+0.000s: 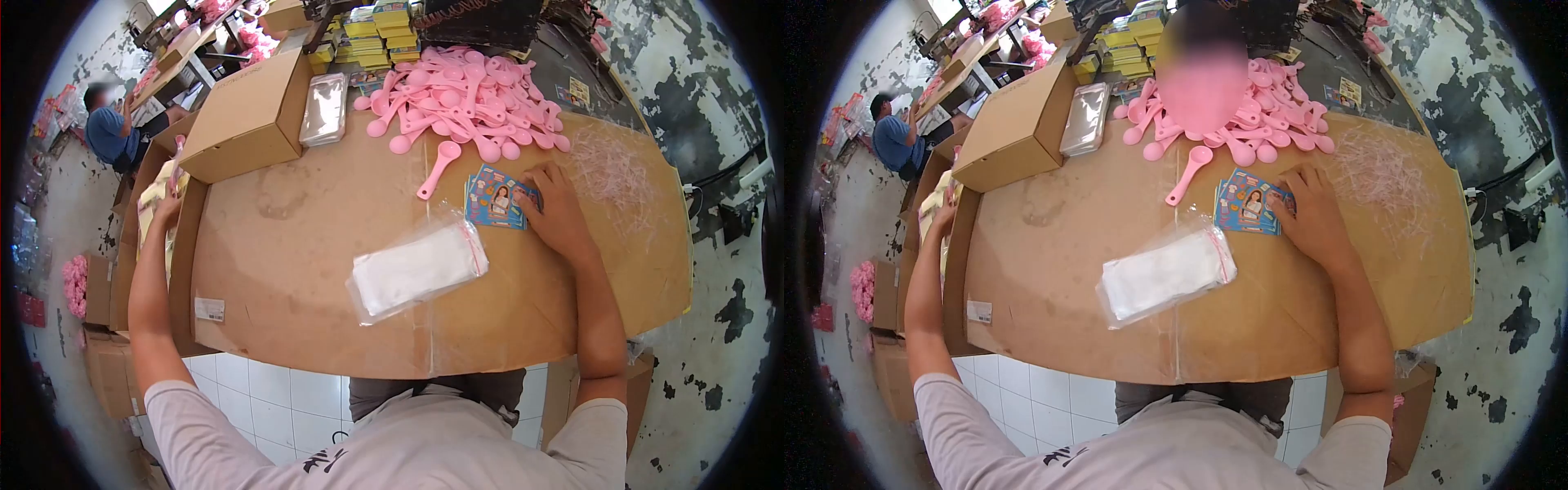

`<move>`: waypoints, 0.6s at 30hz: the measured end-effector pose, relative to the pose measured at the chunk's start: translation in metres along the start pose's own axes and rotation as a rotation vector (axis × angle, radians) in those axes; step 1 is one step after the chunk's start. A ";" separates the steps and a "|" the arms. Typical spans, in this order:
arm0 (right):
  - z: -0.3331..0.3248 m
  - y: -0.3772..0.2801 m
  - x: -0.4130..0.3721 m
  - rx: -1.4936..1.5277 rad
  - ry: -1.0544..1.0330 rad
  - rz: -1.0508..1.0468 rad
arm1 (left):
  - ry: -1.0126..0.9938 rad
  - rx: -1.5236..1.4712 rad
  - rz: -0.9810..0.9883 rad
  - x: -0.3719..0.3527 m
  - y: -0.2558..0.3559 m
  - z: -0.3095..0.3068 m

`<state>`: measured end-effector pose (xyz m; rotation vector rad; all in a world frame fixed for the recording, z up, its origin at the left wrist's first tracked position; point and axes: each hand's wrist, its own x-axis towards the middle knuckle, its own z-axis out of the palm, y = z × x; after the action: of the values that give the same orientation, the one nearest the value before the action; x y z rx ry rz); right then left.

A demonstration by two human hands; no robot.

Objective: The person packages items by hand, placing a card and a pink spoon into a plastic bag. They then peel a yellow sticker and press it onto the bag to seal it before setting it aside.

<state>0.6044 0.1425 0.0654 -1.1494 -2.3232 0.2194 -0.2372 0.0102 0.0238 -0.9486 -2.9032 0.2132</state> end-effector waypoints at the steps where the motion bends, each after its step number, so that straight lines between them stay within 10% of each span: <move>1: 0.000 -0.001 0.001 -0.009 -0.011 0.008 | -0.003 0.026 0.016 0.014 0.005 0.004; 8: 0.003 -0.008 0.007 -0.033 -0.021 0.023 | -0.003 0.090 0.095 0.064 0.000 0.035; 13: 0.001 -0.005 0.006 -0.002 -0.059 0.024 | -0.147 -0.663 0.360 0.007 -0.075 0.070; 18: -0.001 -0.007 0.006 -0.005 -0.060 0.027 | 0.036 -0.181 0.425 -0.023 -0.110 0.094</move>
<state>0.5968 0.1429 0.0712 -1.1923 -2.3620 0.2618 -0.2937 -0.1019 -0.0525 -1.5748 -2.6873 -0.0442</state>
